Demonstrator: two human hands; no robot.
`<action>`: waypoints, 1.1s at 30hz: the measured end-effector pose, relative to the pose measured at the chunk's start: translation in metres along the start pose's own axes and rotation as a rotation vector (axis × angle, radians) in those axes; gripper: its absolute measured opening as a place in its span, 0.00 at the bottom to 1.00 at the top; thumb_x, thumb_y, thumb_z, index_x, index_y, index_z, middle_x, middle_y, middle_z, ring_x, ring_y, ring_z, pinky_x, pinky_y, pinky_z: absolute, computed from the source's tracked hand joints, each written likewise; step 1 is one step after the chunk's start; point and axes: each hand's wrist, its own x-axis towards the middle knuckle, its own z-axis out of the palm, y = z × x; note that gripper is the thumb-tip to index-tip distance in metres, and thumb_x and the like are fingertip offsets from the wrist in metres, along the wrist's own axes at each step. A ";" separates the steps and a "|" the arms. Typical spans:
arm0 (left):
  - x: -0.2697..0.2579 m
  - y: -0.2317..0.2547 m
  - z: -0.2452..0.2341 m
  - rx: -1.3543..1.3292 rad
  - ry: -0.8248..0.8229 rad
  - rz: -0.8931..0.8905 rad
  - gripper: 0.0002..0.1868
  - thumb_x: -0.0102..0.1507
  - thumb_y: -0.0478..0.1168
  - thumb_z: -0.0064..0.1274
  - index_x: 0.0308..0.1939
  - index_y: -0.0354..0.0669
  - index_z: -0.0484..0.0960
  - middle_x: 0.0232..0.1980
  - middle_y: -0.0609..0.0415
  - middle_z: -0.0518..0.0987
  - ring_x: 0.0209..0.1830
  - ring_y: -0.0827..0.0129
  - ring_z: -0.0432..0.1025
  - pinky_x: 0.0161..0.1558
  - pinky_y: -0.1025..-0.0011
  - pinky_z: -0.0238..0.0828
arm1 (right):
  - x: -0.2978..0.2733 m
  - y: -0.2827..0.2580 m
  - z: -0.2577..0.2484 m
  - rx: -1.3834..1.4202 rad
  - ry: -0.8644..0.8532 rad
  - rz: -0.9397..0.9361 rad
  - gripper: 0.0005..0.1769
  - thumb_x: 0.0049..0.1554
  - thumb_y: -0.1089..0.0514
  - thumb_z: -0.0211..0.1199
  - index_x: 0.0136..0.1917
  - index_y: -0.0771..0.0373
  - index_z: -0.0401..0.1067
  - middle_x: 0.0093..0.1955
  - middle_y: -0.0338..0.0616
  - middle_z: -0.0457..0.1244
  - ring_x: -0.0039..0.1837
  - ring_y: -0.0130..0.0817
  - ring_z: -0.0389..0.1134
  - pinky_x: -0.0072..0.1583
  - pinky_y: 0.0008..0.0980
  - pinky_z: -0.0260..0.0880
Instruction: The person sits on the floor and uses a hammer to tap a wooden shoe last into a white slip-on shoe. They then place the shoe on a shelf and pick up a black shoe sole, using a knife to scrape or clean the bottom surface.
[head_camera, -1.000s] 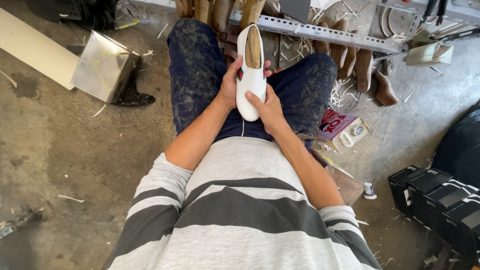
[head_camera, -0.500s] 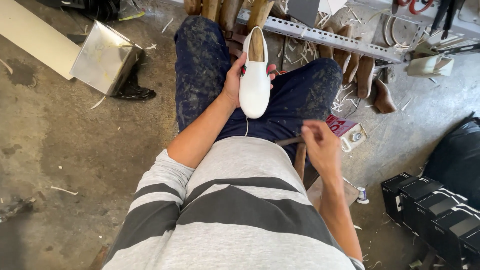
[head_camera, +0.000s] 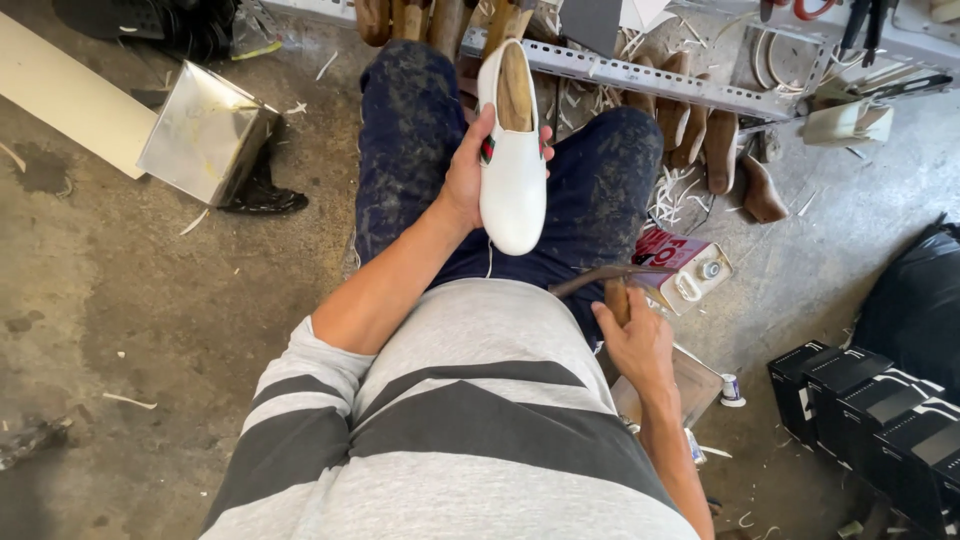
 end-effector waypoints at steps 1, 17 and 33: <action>-0.005 -0.009 0.010 -0.025 -0.124 0.201 0.36 0.66 0.64 0.50 0.61 0.34 0.79 0.63 0.40 0.79 0.60 0.50 0.77 0.60 0.49 0.79 | -0.008 -0.009 -0.012 0.126 0.106 -0.092 0.22 0.57 0.40 0.65 0.54 0.58 0.70 0.40 0.63 0.67 0.50 0.66 0.71 0.50 0.57 0.67; -0.076 0.032 0.071 2.347 -0.168 1.081 0.52 0.55 0.67 0.69 0.74 0.45 0.68 0.73 0.46 0.69 0.72 0.52 0.64 0.63 0.57 0.63 | 0.043 -0.041 -0.030 1.024 0.473 -0.493 0.09 0.68 0.66 0.52 0.59 0.73 0.67 0.27 0.46 0.59 0.27 0.33 0.65 0.37 0.29 0.67; -0.062 0.046 0.061 2.501 -0.156 0.748 0.44 0.59 0.56 0.67 0.74 0.44 0.68 0.68 0.46 0.73 0.63 0.49 0.72 0.57 0.52 0.69 | 0.047 -0.070 -0.047 0.989 0.481 -0.514 0.08 0.68 0.66 0.55 0.58 0.74 0.69 0.25 0.45 0.60 0.27 0.31 0.64 0.38 0.29 0.66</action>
